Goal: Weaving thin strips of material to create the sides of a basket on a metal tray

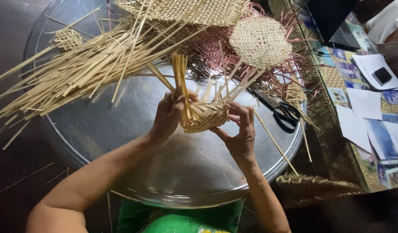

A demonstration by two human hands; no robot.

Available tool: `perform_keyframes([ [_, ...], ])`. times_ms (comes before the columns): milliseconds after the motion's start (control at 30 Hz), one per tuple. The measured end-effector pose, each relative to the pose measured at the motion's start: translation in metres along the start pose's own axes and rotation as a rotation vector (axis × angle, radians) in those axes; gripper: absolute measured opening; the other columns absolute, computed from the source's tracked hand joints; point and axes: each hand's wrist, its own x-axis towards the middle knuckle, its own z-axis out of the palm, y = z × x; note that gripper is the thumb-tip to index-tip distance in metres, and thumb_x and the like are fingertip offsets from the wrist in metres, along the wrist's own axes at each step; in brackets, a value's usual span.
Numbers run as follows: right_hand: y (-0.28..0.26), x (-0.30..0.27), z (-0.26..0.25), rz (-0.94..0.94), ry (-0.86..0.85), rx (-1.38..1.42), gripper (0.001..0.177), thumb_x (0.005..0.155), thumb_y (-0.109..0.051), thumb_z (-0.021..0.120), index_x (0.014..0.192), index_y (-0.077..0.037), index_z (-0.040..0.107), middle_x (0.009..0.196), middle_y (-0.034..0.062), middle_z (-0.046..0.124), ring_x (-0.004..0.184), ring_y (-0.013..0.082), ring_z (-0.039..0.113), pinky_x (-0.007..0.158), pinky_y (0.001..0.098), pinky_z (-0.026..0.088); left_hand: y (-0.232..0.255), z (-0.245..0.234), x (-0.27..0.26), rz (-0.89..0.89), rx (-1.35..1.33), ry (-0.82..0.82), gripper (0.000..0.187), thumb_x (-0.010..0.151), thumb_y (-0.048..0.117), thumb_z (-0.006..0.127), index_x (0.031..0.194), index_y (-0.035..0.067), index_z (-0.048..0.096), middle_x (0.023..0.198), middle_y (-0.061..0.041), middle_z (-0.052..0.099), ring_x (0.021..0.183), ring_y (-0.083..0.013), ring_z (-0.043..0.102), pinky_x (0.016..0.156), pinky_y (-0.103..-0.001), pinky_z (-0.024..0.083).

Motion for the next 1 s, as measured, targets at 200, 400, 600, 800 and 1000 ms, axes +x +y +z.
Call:
perform_keyframes([
  [200, 0.004, -0.006, -0.003, 0.087, 0.044, 0.134, 0.071, 0.061, 0.001, 0.074, 0.120, -0.012, 0.038, 0.111, 0.0117, 0.040, 0.101, 0.0345, 0.046, 0.076, 0.0458, 0.047, 0.005, 0.009, -0.002, 0.188, 0.179, -0.035, 0.028, 0.084, 0.021, 0.053, 0.061, 0.005, 0.053, 0.057, -0.008, 0.053, 0.063, -0.0253, 0.053, 0.066, -0.033, 0.043],
  [400, 0.015, -0.013, 0.000, 0.162, 0.143, 0.247, 0.059, 0.059, 0.001, 0.076, 0.110, -0.008, 0.048, 0.105, 0.0056, 0.046, 0.099, 0.0236, 0.051, 0.070, 0.0310, 0.051, -0.006, 0.007, -0.002, 0.507, 0.262, -0.072, 0.020, 0.081, 0.023, 0.049, 0.086, 0.007, 0.060, 0.087, -0.012, 0.059, 0.081, -0.0324, 0.053, 0.079, -0.038, 0.034],
  [600, 0.044, -0.019, 0.001, 0.166, 0.089, 0.417, 0.057, 0.057, 0.000, 0.076, 0.106, -0.009, 0.048, 0.106, 0.0038, 0.049, 0.096, 0.0189, 0.051, 0.071, 0.0265, 0.049, 0.006, 0.010, -0.003, 0.644, 0.526, -0.029, 0.024, 0.080, 0.031, 0.050, 0.084, 0.009, 0.059, 0.090, -0.010, 0.054, 0.088, -0.0288, 0.044, 0.084, -0.041, 0.026],
  [800, 0.051, -0.031, 0.011, 0.108, -0.046, 0.049, 0.040, 0.058, -0.010, 0.076, 0.093, -0.009, 0.055, 0.095, 0.0052, 0.049, 0.085, 0.0257, 0.059, 0.068, 0.0281, 0.054, -0.020, 0.014, -0.006, 0.624, 0.576, 0.021, 0.024, 0.087, 0.028, 0.046, 0.085, 0.010, 0.060, 0.101, -0.009, 0.055, 0.102, -0.0289, 0.045, 0.096, -0.043, 0.019],
  [1000, 0.030, -0.025, 0.001, 0.157, -0.039, 0.055, 0.056, 0.069, -0.007, 0.070, 0.117, -0.004, 0.042, 0.112, 0.0164, 0.044, 0.101, 0.0336, 0.051, 0.076, 0.0380, 0.050, -0.012, 0.019, -0.009, 0.607, 0.528, -0.067, 0.020, 0.083, 0.022, 0.053, 0.080, 0.002, 0.054, 0.099, -0.014, 0.052, 0.106, -0.0339, 0.043, 0.096, -0.047, 0.023],
])
